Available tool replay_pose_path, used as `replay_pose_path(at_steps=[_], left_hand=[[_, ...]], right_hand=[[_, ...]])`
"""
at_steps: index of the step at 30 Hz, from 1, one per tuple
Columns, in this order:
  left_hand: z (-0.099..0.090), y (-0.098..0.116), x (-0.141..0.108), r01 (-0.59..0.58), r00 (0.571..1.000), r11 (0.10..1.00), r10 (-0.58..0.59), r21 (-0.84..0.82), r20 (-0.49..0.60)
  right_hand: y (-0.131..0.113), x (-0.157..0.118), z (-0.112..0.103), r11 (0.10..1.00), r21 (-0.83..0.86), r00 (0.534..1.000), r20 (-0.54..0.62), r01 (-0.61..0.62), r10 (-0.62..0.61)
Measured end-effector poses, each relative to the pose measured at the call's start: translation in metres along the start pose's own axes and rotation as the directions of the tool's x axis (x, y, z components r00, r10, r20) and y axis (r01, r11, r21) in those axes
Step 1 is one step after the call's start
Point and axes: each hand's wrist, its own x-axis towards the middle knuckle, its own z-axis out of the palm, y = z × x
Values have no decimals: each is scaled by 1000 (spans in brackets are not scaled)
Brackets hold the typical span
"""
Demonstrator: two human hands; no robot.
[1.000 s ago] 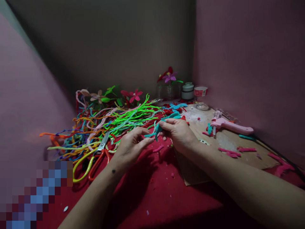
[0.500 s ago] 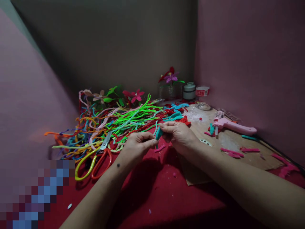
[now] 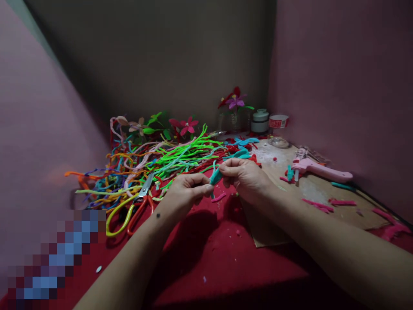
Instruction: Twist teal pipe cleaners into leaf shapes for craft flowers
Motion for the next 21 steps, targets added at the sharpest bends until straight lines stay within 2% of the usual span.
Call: replay_pose_path(at_steps=[4, 12, 16, 21], left_hand=[[-3, -3, 1, 48, 995, 984, -32, -173, 95], [-5, -6, 2, 86, 985, 959, -41, -271, 165], [-5, -5, 2, 74, 992, 970, -47, -230, 119], [1, 3, 2, -9, 1000, 988, 7, -152, -19]], right_hand=[[-1, 2, 0, 994, 85, 994, 87, -75, 67], [-1, 2, 0, 991, 107, 993, 93, -78, 68], [4, 4, -2, 999, 34, 997, 69, 26, -29], [7, 4, -3, 999, -15, 999, 23, 36, -36]])
